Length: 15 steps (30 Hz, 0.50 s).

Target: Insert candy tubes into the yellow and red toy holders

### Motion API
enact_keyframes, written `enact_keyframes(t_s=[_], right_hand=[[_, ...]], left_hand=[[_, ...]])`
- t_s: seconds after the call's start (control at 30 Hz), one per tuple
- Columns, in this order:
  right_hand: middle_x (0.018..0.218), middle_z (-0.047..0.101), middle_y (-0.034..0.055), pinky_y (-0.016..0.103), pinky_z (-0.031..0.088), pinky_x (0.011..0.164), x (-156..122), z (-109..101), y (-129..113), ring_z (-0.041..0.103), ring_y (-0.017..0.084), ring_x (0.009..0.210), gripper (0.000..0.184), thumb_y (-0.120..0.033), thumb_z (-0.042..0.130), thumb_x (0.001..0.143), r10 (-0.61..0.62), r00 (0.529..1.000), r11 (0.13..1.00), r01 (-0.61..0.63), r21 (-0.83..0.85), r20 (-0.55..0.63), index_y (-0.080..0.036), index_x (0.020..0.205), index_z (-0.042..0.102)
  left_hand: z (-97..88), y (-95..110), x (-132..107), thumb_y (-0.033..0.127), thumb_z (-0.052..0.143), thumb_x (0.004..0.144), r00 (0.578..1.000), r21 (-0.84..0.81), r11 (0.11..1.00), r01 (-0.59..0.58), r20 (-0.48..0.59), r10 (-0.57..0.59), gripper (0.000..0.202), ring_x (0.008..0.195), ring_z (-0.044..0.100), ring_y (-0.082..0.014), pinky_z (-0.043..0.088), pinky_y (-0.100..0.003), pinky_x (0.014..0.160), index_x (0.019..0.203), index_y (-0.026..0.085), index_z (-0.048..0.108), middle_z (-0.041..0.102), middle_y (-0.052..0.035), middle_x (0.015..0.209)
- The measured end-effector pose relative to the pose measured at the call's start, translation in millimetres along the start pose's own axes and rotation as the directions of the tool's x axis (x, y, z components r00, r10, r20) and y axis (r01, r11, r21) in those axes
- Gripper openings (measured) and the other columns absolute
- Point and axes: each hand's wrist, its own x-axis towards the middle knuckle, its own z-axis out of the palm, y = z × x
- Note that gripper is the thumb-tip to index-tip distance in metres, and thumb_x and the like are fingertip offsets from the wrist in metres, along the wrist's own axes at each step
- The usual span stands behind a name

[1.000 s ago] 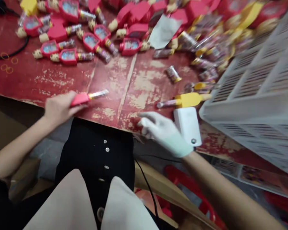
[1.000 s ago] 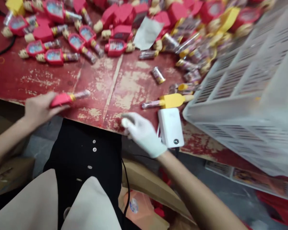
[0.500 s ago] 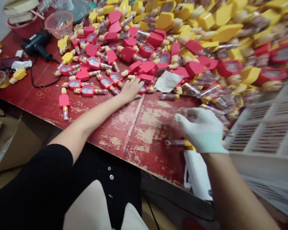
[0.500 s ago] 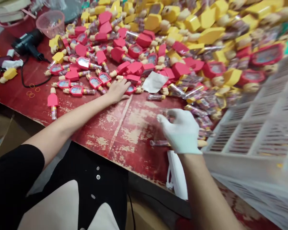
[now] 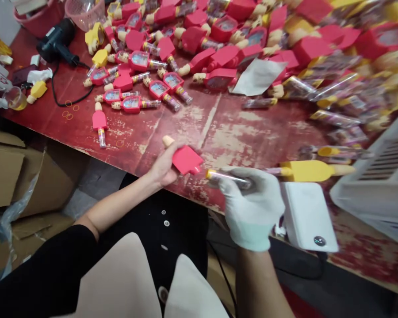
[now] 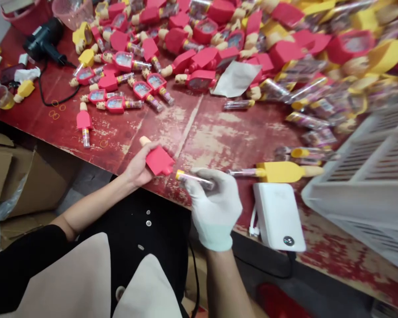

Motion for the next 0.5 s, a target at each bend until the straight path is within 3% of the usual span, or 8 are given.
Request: enact_keyframes(t_s=[0.1, 0.2, 0.33, 0.5], right_hand=[[0.116, 0.068, 0.0109, 0.048, 0.059, 0.092, -18.3, 9.7, -2.5, 0.071, 0.027, 0.103, 0.033, -0.043, 0.071, 0.09, -0.053, 0.994, 0.999, 0.054, 0.01, -0.098, -0.022, 0.111, 0.057], [0.111, 0.071, 0.0114, 0.043, 0.057, 0.091, -24.8, 10.2, 1.4, 0.071, 0.026, 0.1, 0.032, -0.043, 0.065, 0.094, -0.211, 0.975, 0.943, 0.223, -0.246, 0.073, -0.021, 0.117, 0.062], [0.1, 0.073, 0.0119, 0.031, 0.051, 0.072, -21.8, 3.4, 4.6, 0.07, 0.022, 0.086, 0.038, -0.049, 0.054, 0.1, -0.358, 0.882, 0.702, 0.471, -0.535, 0.307, -0.019, 0.12, 0.067], [0.075, 0.068, 0.0086, 0.029, 0.031, 0.052, -20.0, -14.0, -17.2, 0.057, 0.016, 0.057, 0.046, -0.055, 0.048, 0.101, -0.445, 0.761, 0.413, 0.642, -0.646, 0.473, -0.017, 0.114, 0.071]], left_hand=[[1.1, 6.2, -9.2, 0.037, 0.079, 0.082, 0.992, -0.085, 0.996, -0.041, -0.12, 0.03, 0.027, 0.08, 0.068, -0.0161, 0.058, -0.03, 0.078, 0.083, 0.018, 0.059, 0.065, -0.001, 0.078], [9.3, 8.1, -20.5, 0.033, 0.073, 0.089, 0.985, -0.169, 0.982, -0.086, -0.163, 0.058, 0.022, 0.082, 0.068, -0.0128, 0.055, -0.027, 0.084, 0.084, 0.015, 0.061, 0.067, -0.0013, 0.083], [18.0, 1.2, -38.6, 0.033, 0.071, 0.091, 0.981, -0.19, 0.975, -0.114, -0.174, 0.081, 0.025, 0.068, 0.06, -0.0077, 0.051, -0.022, 0.075, 0.08, 0.015, 0.058, 0.062, 0.0009, 0.076], [22.7, -7.6, -67.7, 0.041, 0.079, 0.081, 0.954, -0.104, 0.959, -0.265, -0.171, 0.245, 0.035, 0.07, 0.062, -0.0094, 0.052, -0.026, 0.075, 0.081, 0.019, 0.052, 0.059, 0.0034, 0.077]])
